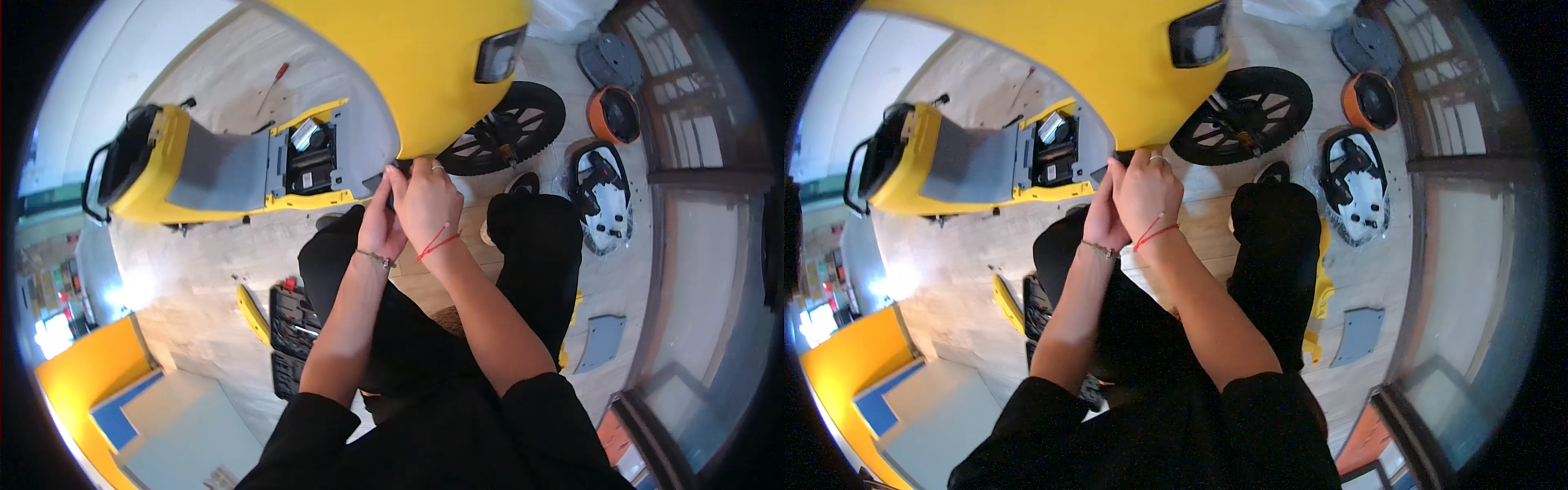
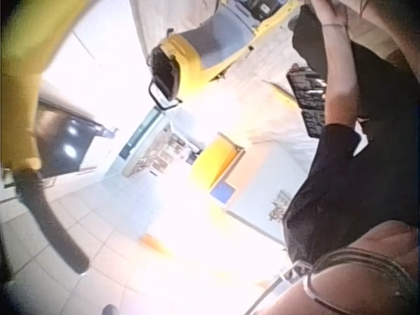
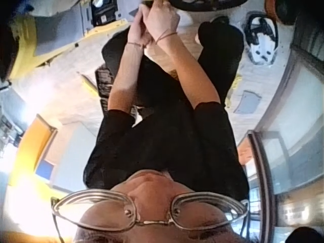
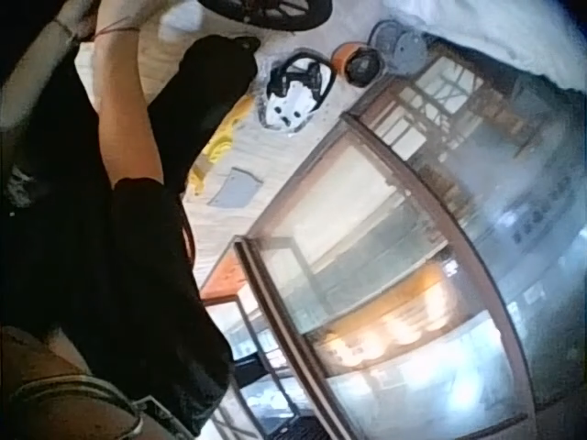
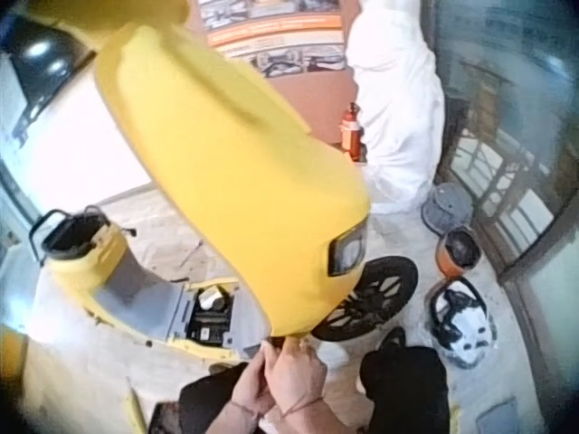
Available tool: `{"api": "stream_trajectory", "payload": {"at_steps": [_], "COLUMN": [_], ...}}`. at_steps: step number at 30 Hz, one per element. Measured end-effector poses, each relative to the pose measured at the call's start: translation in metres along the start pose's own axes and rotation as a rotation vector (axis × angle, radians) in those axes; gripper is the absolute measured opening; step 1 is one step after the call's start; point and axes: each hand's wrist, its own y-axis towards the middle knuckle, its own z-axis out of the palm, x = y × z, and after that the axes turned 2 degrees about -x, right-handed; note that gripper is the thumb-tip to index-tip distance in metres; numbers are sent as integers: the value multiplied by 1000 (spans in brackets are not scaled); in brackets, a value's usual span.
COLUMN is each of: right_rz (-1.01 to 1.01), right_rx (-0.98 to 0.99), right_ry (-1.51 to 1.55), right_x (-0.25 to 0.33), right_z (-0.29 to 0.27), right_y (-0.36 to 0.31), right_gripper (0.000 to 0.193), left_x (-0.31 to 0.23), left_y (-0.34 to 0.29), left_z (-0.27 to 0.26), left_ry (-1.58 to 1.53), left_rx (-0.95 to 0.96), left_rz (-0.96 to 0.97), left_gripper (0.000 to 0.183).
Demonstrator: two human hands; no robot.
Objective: Assembling the body panels of a yellow electric scooter using an electric drill.
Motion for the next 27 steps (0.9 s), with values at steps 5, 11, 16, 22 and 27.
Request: {"api": "stream_trajectory", "payload": {"at_steps": [5, 11, 16, 22, 27], "right_rz": [23, -73, -197, -184, -183], "right_rx": [41, 193, 257, 318, 326], "right_ry": [45, 0, -145, -194, -130], "right_x": [-6, -10, -16, -15, -14], "right_z": [13, -1, -8, -11, -9], "right_y": [-1, 12, 18, 21, 24], "right_gripper": [39, 44, 44, 43, 45], "left_x": [2, 17, 14, 18, 19], "left_y": [12, 10, 6, 3, 1], "left_z": [-14, 0, 9, 13, 13], "left_ry": [-89, -196, -258, -257, -195], "left_rx": [-129, -112, -198, -192, -154], "left_rz": [46, 141, 161, 184, 178], "left_gripper": [34, 18, 12, 11, 14]}}
